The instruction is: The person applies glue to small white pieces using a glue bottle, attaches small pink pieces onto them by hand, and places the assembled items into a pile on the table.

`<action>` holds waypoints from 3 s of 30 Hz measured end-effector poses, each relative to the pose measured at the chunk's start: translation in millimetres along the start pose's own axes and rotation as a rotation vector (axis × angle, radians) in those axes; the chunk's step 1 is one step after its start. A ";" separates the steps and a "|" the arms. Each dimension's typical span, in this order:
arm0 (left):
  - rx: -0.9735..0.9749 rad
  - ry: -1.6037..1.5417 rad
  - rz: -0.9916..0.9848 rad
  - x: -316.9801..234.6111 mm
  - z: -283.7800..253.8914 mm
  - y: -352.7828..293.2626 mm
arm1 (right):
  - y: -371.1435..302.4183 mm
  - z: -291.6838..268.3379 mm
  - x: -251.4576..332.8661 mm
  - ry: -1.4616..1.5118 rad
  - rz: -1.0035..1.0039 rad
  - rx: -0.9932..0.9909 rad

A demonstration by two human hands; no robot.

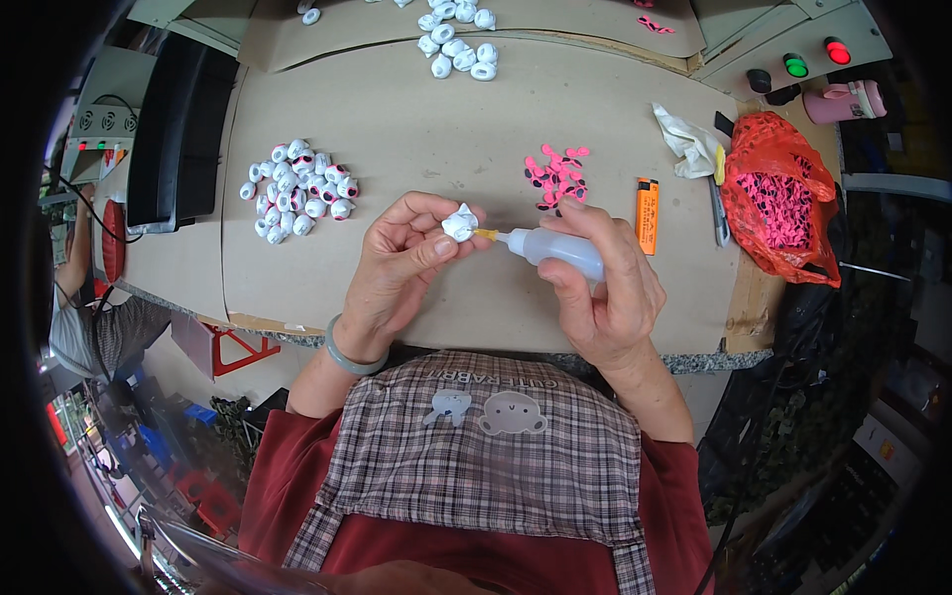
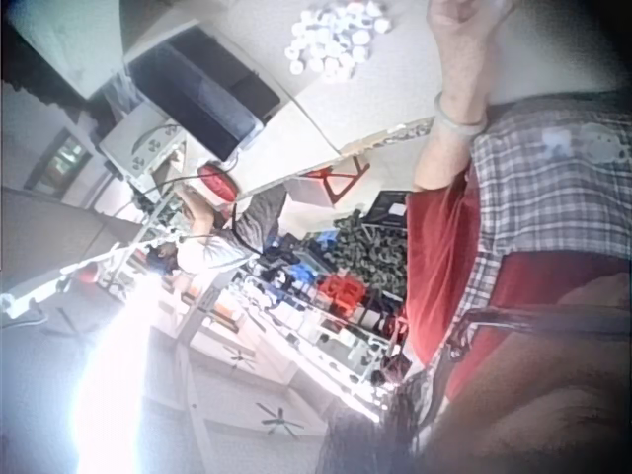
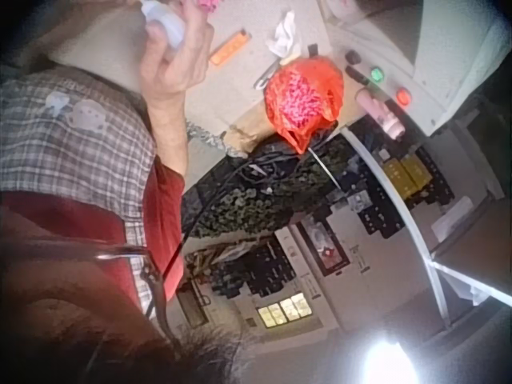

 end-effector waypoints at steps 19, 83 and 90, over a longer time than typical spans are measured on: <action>0.016 -0.052 -0.047 6.0 2.2 0.2 | -1.3 3.6 -1.8 0.019 0.058 -0.008; 0.060 -0.087 -0.041 4.7 -1.8 1.6 | -4.9 0.2 -11.1 0.022 0.133 0.004; 0.058 -0.082 -0.058 7.7 -1.3 1.6 | -3.8 6.5 -20.3 0.177 0.246 -0.037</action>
Point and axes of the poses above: each hand's wrist, its own y-axis towards the middle knuckle, its own z-axis out of the palm, x = y × z, the point moved 9 cm from there along y, towards the middle knuckle, and after that the axes turned 10 degrees about -x, right-handed, at the moved point
